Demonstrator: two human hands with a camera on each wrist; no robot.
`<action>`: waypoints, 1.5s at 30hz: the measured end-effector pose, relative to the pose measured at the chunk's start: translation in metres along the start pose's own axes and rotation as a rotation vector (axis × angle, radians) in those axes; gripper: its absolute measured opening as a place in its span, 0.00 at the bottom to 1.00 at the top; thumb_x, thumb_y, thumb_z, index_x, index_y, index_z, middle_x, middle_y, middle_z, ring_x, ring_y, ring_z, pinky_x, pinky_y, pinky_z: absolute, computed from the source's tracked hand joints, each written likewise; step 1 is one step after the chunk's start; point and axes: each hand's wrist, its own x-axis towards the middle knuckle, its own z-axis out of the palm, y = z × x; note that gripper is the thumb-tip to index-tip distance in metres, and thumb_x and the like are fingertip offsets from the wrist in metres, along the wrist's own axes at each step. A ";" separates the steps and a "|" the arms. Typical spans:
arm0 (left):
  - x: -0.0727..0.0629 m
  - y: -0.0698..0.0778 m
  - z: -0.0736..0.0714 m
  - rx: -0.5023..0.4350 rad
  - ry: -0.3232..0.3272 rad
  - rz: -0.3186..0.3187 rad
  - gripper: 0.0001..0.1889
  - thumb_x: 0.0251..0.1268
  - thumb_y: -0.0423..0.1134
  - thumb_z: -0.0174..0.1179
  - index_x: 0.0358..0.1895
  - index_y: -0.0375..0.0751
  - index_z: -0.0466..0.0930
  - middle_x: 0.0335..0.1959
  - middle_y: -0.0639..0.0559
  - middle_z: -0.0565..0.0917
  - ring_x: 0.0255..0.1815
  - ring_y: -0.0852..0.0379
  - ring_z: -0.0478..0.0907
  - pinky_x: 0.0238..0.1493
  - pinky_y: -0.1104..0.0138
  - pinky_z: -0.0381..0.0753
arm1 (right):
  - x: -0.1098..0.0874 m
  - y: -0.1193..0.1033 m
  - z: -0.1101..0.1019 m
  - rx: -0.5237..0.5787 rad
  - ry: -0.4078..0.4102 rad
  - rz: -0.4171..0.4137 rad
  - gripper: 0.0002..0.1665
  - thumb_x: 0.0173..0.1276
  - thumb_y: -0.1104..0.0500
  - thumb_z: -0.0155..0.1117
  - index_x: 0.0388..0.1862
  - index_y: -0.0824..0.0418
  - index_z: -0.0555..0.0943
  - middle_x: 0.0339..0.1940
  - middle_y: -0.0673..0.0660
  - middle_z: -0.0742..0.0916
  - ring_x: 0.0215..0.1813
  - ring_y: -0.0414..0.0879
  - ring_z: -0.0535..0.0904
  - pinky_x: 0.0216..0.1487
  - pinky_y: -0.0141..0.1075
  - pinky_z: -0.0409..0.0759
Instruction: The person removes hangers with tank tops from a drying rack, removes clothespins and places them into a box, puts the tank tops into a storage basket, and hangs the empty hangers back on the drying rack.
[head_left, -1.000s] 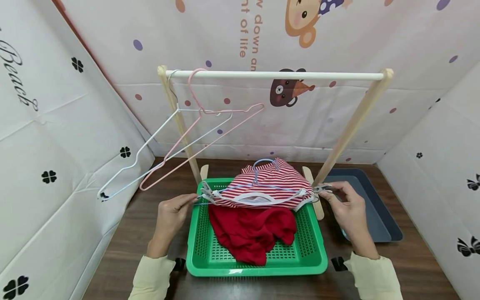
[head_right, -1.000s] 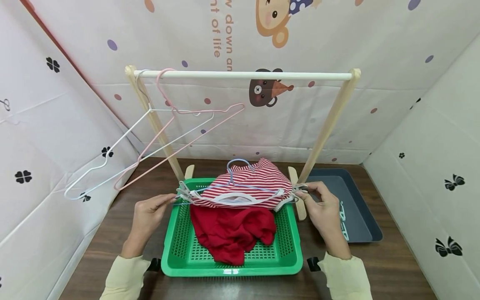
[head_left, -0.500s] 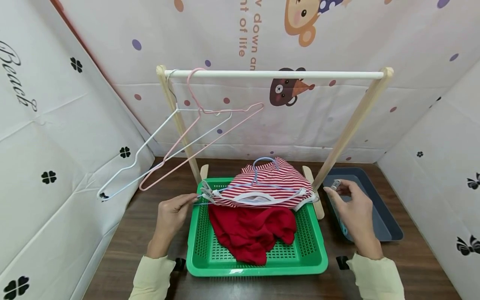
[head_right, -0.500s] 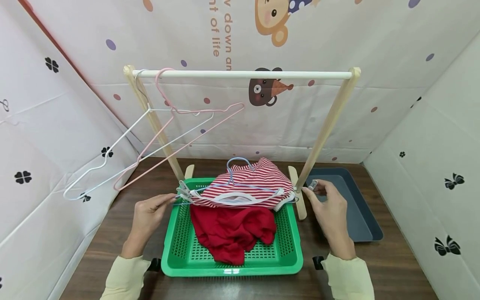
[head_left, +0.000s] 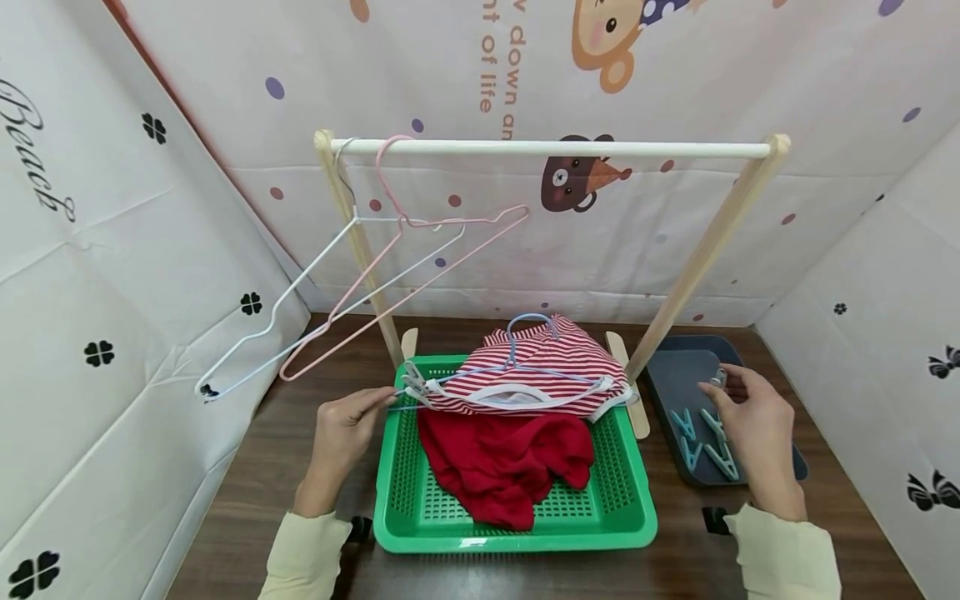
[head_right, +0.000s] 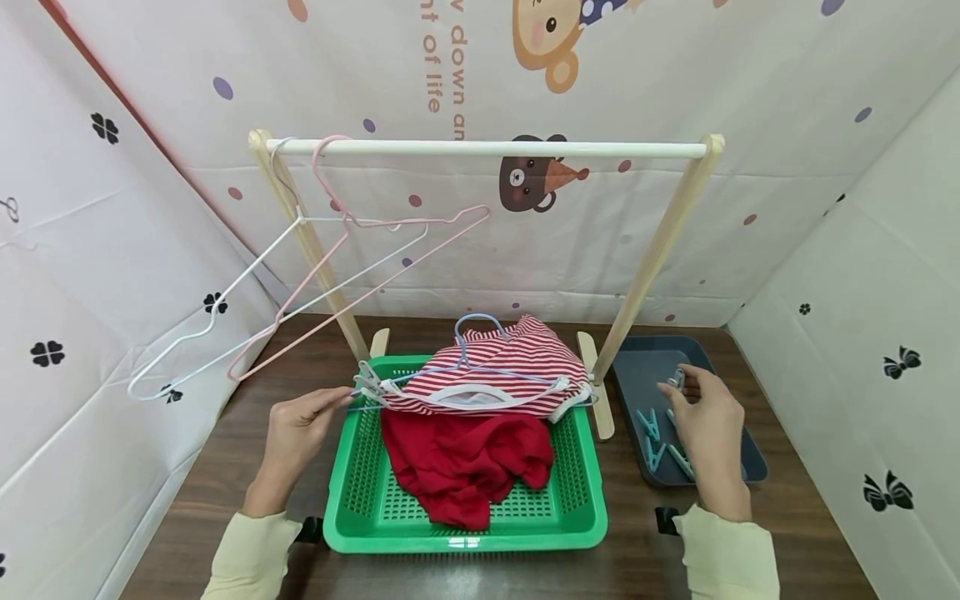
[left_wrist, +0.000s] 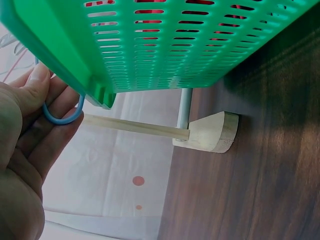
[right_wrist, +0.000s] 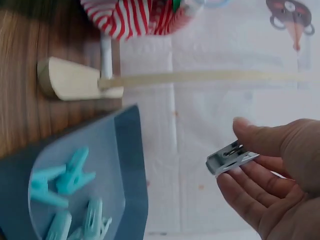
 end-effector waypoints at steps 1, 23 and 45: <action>0.000 0.000 0.000 -0.002 -0.001 0.001 0.15 0.49 0.14 0.75 0.41 0.31 0.93 0.36 0.44 0.92 0.33 0.46 0.91 0.37 0.70 0.88 | 0.001 0.004 -0.001 -0.004 -0.009 0.020 0.27 0.74 0.63 0.74 0.66 0.75 0.79 0.50 0.75 0.86 0.51 0.69 0.84 0.39 0.36 0.79; 0.002 0.002 0.000 0.015 -0.002 -0.007 0.14 0.50 0.15 0.75 0.41 0.31 0.93 0.36 0.46 0.92 0.33 0.49 0.91 0.34 0.67 0.88 | 0.003 0.085 -0.001 -0.172 -0.345 0.310 0.27 0.76 0.66 0.66 0.66 0.82 0.71 0.55 0.82 0.79 0.56 0.77 0.76 0.47 0.64 0.80; 0.001 0.001 -0.001 0.033 -0.007 -0.005 0.14 0.50 0.16 0.76 0.40 0.31 0.93 0.35 0.46 0.92 0.32 0.50 0.91 0.31 0.68 0.86 | -0.007 0.112 0.015 -0.204 -0.339 0.355 0.27 0.72 0.66 0.67 0.58 0.87 0.71 0.49 0.83 0.81 0.54 0.78 0.76 0.51 0.66 0.79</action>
